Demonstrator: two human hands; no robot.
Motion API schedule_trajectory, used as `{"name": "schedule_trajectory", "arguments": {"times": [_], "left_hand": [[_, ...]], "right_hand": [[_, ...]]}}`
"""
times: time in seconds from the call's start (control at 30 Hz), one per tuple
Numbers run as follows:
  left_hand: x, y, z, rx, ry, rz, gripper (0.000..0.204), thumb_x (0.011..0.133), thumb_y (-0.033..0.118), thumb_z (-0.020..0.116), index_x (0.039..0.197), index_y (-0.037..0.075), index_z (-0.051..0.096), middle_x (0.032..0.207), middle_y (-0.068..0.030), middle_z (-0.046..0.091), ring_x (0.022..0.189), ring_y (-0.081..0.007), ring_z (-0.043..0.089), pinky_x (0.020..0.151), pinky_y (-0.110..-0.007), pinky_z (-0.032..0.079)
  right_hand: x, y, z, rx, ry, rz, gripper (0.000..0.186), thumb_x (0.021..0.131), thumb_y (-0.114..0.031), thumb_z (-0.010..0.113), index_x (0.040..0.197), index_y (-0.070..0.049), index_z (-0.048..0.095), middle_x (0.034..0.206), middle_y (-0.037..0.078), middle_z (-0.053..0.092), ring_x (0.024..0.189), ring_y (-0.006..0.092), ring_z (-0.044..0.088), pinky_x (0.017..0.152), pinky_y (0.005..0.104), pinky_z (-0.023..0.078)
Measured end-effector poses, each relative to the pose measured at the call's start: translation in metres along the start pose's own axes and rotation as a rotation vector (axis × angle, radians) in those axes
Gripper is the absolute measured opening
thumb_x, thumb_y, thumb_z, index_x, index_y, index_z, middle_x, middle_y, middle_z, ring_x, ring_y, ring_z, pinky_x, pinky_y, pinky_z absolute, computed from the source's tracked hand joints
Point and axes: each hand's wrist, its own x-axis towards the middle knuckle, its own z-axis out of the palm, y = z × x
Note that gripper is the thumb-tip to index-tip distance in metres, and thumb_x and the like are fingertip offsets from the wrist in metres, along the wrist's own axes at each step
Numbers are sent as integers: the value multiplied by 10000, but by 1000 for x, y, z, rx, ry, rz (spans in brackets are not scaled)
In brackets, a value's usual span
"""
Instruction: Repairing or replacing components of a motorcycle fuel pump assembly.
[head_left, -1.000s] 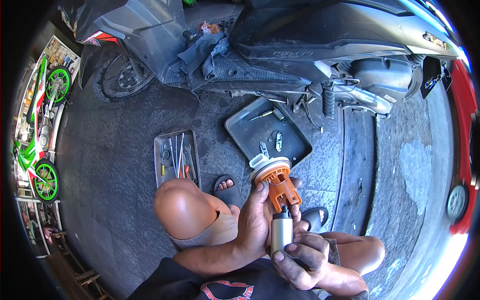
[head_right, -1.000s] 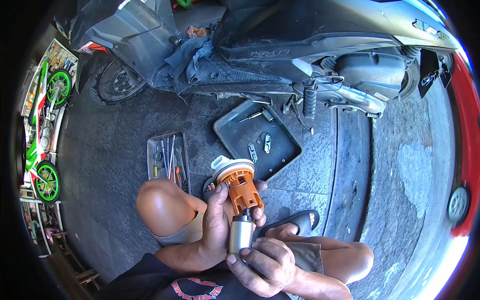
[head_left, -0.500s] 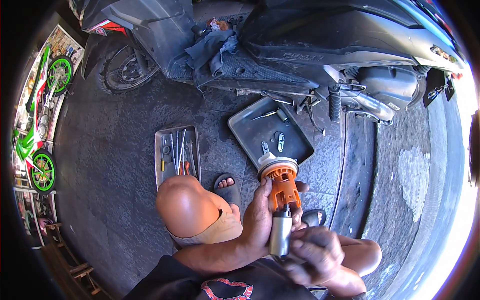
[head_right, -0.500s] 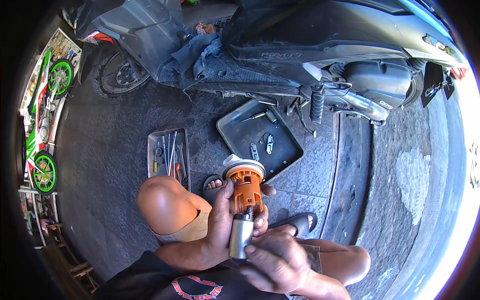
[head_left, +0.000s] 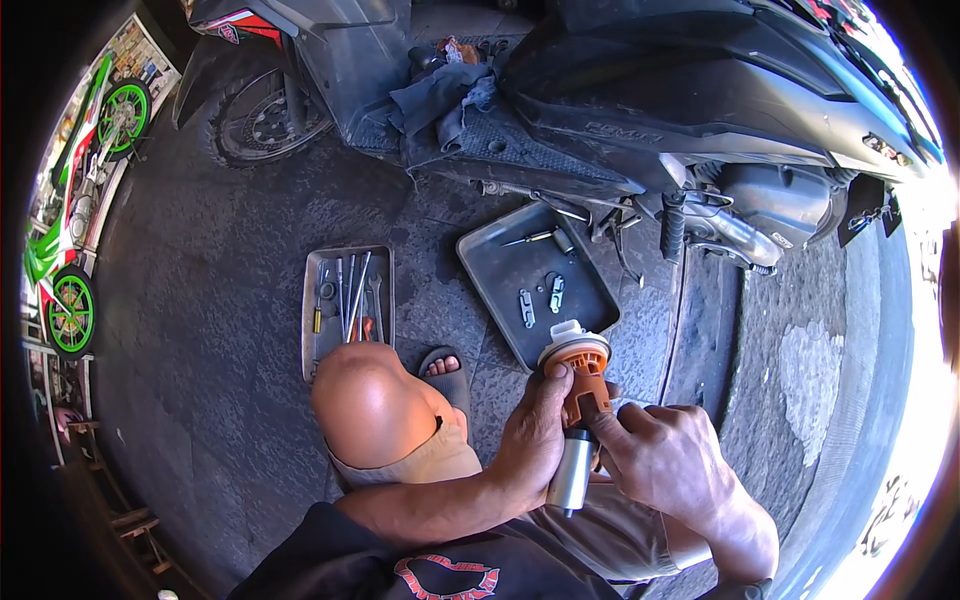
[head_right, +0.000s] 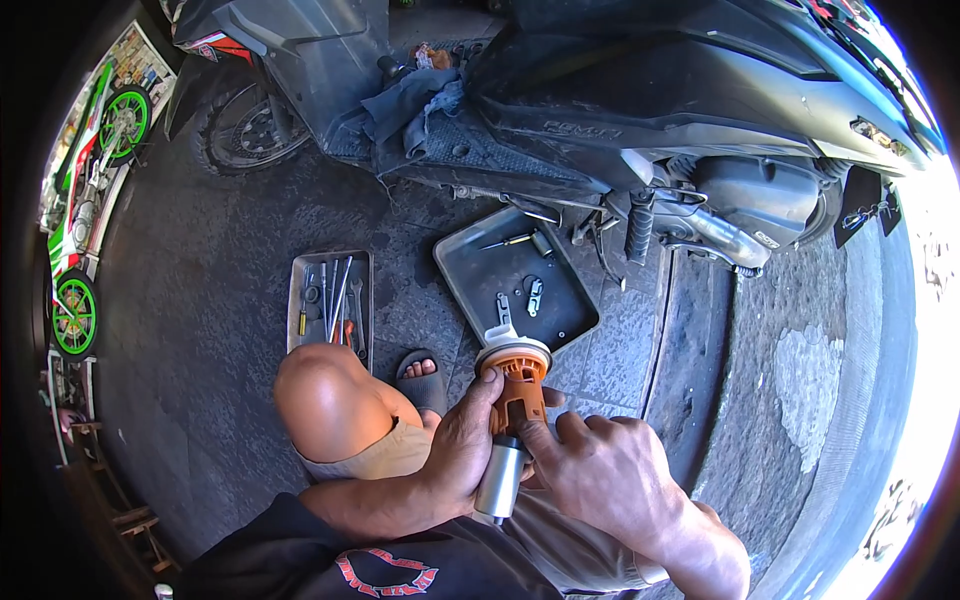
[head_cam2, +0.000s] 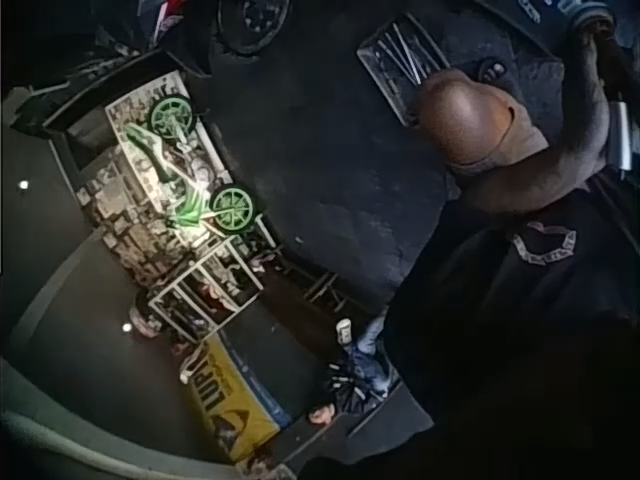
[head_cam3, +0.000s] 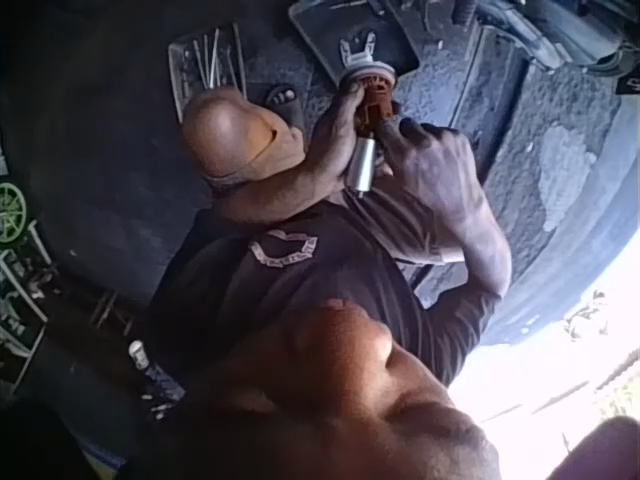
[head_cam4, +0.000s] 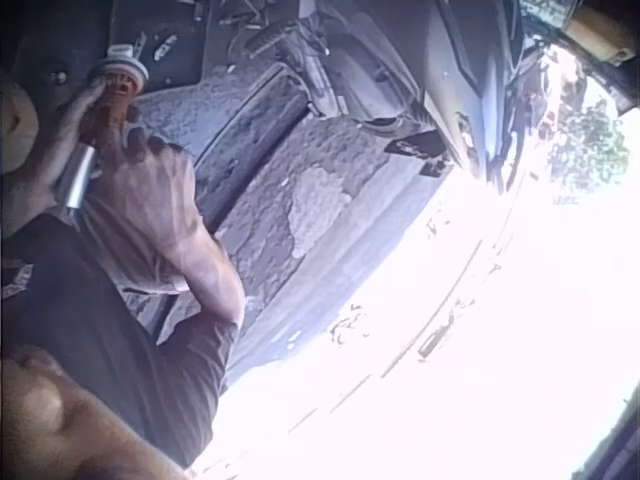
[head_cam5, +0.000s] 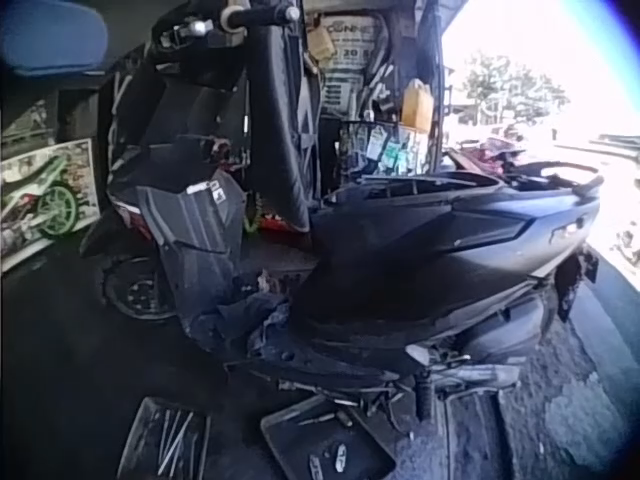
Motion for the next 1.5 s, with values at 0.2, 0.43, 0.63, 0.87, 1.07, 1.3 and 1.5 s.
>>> {"name": "schedule_trajectory", "arguments": {"times": [0.2,0.43,0.63,0.87,1.07,1.3,1.5], "left_hand": [[0,3,3,51,35,13,539,1046,525,322,1386,117,414,1154,-97,622,916,-152,675,661,-297,612],[-1,2,2,112,35,46,518,1047,511,346,1382,123,426,1048,-78,624,722,-127,651,538,-271,558],[-1,4,-3,38,-65,78,492,1045,446,429,1408,116,385,1062,-83,602,778,-110,632,584,-244,556],[-5,1,9,151,1,127,494,1054,458,373,1391,102,435,1039,-81,622,775,-124,646,598,-265,552],[-5,1,11,213,5,178,504,1059,421,390,1412,64,416,1189,-115,604,1017,-167,639,873,-300,543],[0,-8,4,207,-41,235,476,1073,374,368,1405,35,412,1183,-153,606,1048,-207,637,958,-336,512],[-4,-2,11,80,-55,138,450,1071,393,382,1387,74,413,1114,-106,614,918,-146,651,767,-281,563]], "right_hand": [[8,1,-6,-71,-99,-20,415,862,-345,672,1149,-49,622,684,42,581,539,197,641,476,328,511],[1,9,-8,-51,-34,-138,283,827,-265,673,968,-25,616,1005,131,655,753,176,688,568,294,575],[-9,17,4,15,198,-203,308,767,-222,704,999,-25,664,1011,112,649,804,169,668,600,281,585],[-16,13,30,226,582,-165,344,639,-14,720,982,-33,727,950,118,634,747,224,661,580,316,552],[-19,5,46,336,677,-87,374,632,-15,773,1000,14,718,977,166,633,755,244,664,609,322,562],[-20,-11,65,313,844,20,284,674,67,734,945,10,674,915,177,650,749,276,677,599,331,549],[-16,-18,74,831,994,270,221,756,65,725,925,-14,607,875,144,663,705,239,672,604,295,530]]}}
